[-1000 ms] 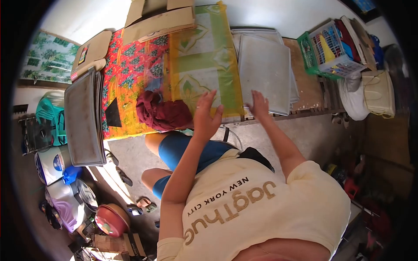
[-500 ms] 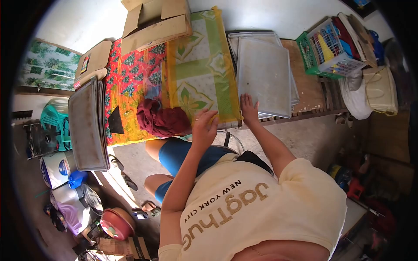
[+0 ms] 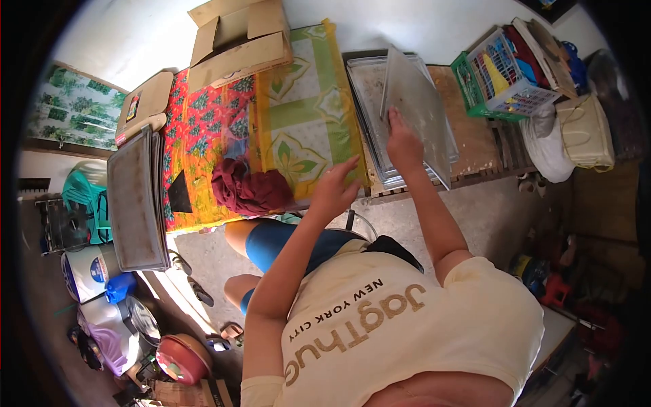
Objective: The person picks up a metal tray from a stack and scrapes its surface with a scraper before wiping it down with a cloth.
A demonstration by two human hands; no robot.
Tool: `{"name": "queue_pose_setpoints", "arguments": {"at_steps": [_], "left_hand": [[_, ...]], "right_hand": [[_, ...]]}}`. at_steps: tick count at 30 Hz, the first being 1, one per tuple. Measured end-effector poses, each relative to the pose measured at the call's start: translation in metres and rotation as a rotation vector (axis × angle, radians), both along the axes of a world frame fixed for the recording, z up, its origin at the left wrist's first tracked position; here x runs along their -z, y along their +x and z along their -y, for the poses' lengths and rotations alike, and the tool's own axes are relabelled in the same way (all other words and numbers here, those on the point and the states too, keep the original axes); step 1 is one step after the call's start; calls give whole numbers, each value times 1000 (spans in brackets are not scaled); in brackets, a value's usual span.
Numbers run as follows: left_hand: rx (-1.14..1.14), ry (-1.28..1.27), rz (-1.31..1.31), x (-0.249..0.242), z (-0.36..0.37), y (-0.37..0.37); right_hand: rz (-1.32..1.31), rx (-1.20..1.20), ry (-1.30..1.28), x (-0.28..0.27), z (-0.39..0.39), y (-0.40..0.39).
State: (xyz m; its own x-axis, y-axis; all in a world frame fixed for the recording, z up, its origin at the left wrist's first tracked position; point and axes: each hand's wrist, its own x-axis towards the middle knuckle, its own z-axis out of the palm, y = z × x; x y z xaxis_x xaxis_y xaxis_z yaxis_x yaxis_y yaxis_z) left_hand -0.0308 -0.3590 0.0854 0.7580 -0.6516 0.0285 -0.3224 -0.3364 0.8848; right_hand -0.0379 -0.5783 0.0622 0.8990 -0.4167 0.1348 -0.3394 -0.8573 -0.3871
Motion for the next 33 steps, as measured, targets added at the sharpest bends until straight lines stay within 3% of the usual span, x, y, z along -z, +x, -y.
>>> {"name": "queue_pose_setpoints", "arguments": {"at_steps": [3, 7, 10, 13, 16, 19, 22, 24, 28, 30, 33], "left_hand": [[62, -15, -69, -11, 21, 0], [160, -153, -148, -11, 55, -2], [340, -261, -336, 30, 68, -1], [238, -399, -330, 55, 75, -12], [-29, -575, -649, 61, 75, -11], [-293, -859, -774, 38, 72, 8], [-306, -717, -854, 16, 45, 43], [-301, -777, -761, -10, 30, 50], [-219, -738, -659, -48, 5, 62], [-164, -703, -552, -63, 2, 66], [-77, -617, -343, -91, 5, 69]], "right_hand": [[47, 11, -68, -56, -14, 7], [-66, 32, -125, -80, -41, 17], [-101, 50, -100, -78, -58, 22], [-75, 28, -88, -76, -72, 26], [-91, -21, -66, -84, -88, 28], [221, -190, 197, -82, -83, 30], [357, -200, 267, -84, -48, 31], [391, -40, 107, -52, -2, 35], [395, 337, 255, -13, 102, 26], [529, 401, 343, 44, 183, 25], [605, 1117, 745, 51, 198, 27]]}}
